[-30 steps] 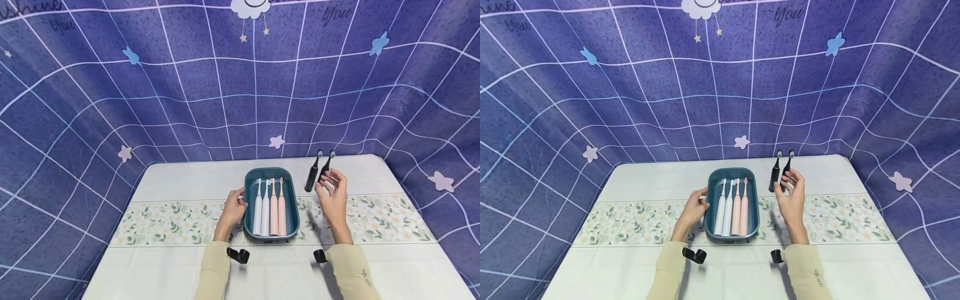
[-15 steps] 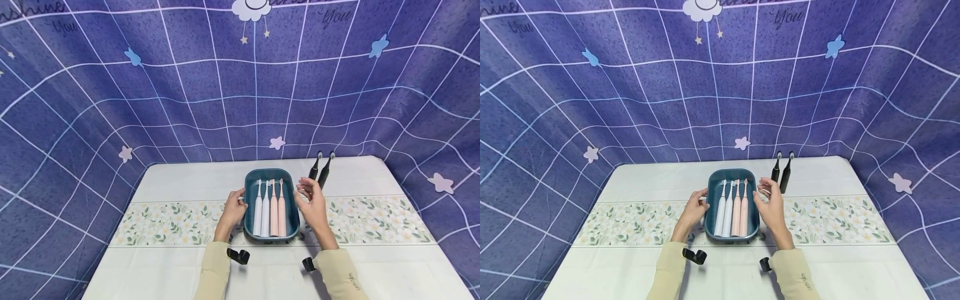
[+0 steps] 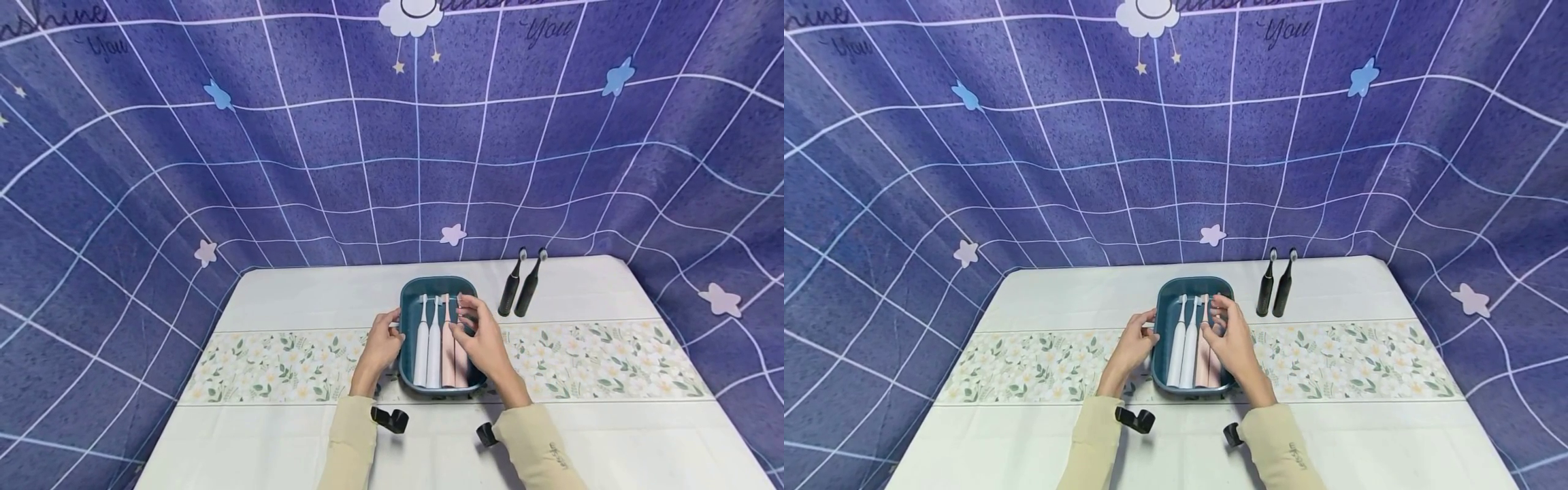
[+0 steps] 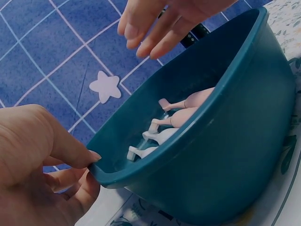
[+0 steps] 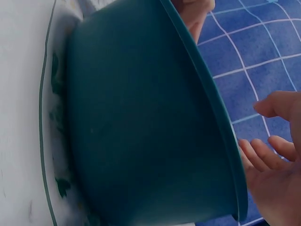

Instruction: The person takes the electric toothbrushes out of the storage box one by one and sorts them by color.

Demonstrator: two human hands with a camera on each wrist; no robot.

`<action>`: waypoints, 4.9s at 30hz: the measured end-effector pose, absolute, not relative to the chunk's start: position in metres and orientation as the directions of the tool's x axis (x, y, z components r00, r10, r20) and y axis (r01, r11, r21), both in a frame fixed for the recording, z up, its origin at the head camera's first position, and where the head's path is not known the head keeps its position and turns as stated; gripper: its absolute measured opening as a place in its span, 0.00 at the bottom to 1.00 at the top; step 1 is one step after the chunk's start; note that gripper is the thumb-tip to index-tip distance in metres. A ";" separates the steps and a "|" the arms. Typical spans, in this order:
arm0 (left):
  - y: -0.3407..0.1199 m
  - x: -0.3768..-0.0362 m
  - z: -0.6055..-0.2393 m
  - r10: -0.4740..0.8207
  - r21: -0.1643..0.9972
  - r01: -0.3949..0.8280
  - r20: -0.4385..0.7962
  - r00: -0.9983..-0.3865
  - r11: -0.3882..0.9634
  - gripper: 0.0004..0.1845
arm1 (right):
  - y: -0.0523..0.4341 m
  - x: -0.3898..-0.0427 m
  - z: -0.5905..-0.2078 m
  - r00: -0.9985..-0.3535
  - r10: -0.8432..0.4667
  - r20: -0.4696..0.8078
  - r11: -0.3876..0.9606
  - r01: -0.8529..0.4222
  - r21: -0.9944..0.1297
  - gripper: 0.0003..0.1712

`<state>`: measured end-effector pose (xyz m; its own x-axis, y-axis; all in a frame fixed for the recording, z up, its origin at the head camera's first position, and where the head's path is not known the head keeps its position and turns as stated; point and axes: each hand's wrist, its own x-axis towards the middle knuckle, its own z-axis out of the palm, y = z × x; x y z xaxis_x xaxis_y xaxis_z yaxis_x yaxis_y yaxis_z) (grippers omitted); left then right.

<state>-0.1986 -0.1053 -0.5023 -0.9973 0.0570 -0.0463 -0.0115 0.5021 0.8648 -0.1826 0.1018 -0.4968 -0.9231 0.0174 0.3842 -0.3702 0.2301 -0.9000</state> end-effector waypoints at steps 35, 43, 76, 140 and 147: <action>-0.106 -0.200 -0.505 0.033 0.881 -0.021 -0.042 -0.999 0.474 0.28 | 0.042 -0.188 -0.504 -0.990 -0.143 -0.009 0.617 -0.082 -0.783 0.35; -0.105 -0.200 -0.503 0.046 0.881 -0.002 -0.027 -0.999 0.474 0.29 | 0.036 -0.192 -0.496 -0.983 -0.168 -0.076 0.685 -0.061 -0.726 0.38; -0.105 -0.200 -0.505 0.032 0.857 0.018 0.001 -0.999 0.516 0.29 | 0.038 -0.207 -0.507 -0.966 -0.233 -0.114 0.645 -0.066 -0.761 0.31; -0.103 -0.201 -0.505 0.011 0.862 -0.006 -0.013 -1.000 0.507 0.30 | 0.064 -0.186 -0.482 -0.993 -0.092 0.078 0.353 -0.106 -0.930 0.33; -0.102 -0.201 -0.504 0.002 0.858 -0.003 -0.005 -1.000 0.513 0.30 | 0.070 -0.184 -0.481 -0.992 -0.075 0.097 0.332 -0.116 -0.936 0.34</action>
<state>-0.2009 -0.1020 -0.5041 -1.0000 0.0018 -0.0050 -0.0033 0.5130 0.8584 -0.1844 0.0696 -0.4807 -0.9924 -0.0755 0.0967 -0.1164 0.3317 -0.9362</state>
